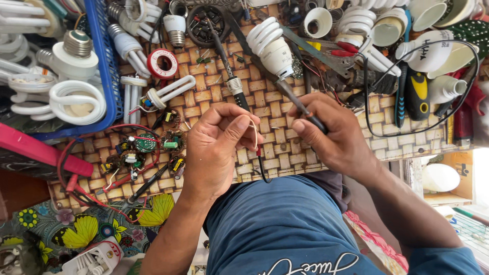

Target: The person repairs a compact fluorescent light bulb by stripping and inserting wires into the base, then reattaching the metal screw cap. They use pliers and scissors to manipulate the wires and components on a cluttered workbench.

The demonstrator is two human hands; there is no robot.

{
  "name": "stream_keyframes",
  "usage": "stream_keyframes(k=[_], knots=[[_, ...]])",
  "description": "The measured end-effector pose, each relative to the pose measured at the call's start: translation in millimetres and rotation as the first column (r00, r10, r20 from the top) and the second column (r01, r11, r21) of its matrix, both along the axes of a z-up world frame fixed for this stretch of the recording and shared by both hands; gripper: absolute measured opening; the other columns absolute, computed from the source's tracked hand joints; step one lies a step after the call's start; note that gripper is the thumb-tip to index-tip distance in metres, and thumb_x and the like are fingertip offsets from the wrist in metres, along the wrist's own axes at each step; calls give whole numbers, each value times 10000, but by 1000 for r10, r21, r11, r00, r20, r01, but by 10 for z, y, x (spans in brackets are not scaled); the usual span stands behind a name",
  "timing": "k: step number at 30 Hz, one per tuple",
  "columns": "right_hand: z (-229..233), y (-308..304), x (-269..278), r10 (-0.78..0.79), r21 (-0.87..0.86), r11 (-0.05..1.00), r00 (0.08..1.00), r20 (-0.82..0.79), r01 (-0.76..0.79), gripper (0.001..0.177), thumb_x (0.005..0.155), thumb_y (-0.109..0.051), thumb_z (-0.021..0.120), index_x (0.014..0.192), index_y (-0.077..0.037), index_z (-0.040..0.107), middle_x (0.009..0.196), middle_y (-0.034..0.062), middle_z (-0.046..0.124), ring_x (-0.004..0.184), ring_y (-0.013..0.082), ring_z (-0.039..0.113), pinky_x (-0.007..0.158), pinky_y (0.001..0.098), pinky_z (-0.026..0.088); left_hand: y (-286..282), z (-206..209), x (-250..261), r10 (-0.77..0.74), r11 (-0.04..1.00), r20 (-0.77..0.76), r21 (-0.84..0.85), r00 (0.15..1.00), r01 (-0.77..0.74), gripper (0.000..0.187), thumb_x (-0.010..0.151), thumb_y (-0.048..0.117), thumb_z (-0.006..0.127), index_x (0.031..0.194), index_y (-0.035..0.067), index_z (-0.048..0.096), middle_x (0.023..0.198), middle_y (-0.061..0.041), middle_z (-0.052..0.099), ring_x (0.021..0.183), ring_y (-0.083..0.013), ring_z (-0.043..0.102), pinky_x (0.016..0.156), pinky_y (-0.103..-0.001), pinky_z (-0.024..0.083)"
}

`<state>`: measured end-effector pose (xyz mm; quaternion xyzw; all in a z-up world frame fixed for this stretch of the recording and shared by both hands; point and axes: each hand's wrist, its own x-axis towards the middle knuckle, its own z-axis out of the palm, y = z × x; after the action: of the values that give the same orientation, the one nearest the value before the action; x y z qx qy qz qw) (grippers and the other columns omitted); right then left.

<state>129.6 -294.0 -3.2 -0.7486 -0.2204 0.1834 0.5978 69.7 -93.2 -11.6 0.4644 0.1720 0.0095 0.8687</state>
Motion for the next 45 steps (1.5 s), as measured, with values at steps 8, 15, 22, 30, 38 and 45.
stream_keyframes(k=[8,15,22,30,38,45], knots=[[81,-28,105,281,-369,929,642,713,4,209,958,-175,674,852,-3,618,1143,187,699,981,329,703,868,443,554,50,86,-61,-109,694,221,715,969,-85,155,945,76,669,1003,57,527,912,-60,650,762,-140,697,750,-223,586],[74,-53,115,302,-373,927,642,705,-27,173,928,-179,719,905,-17,663,1141,167,705,989,316,709,911,431,565,115,59,-69,-254,544,301,830,919,-121,179,949,77,663,932,87,486,907,-81,701,818,-193,725,745,-280,593],[70,-35,117,307,-358,933,629,714,-49,182,929,-184,717,885,-22,645,1086,150,689,901,299,687,851,417,562,141,35,-77,-270,535,266,841,926,-85,230,917,86,704,897,103,475,901,-104,714,832,-190,739,744,-277,589],[-24,-1,92,262,-313,949,623,737,-29,330,939,-132,691,703,3,504,910,168,630,746,319,588,695,381,500,115,93,-46,-325,652,0,725,946,224,297,876,151,732,1141,98,608,918,-60,751,820,-112,730,736,-220,584],[-420,12,6,0,-152,969,611,791,197,345,926,-177,682,619,-77,561,819,89,683,707,323,659,657,364,538,-3,-21,-20,-190,665,156,746,969,11,132,959,149,643,918,57,729,622,-88,702,552,-151,665,580,-261,553],[-413,55,-52,-108,-72,971,685,721,228,366,933,-182,669,602,-71,556,771,86,683,643,320,645,612,350,528,-33,-46,-6,-167,770,121,636,979,52,149,959,109,634,872,29,724,595,-93,686,540,-123,636,547,-246,554]])
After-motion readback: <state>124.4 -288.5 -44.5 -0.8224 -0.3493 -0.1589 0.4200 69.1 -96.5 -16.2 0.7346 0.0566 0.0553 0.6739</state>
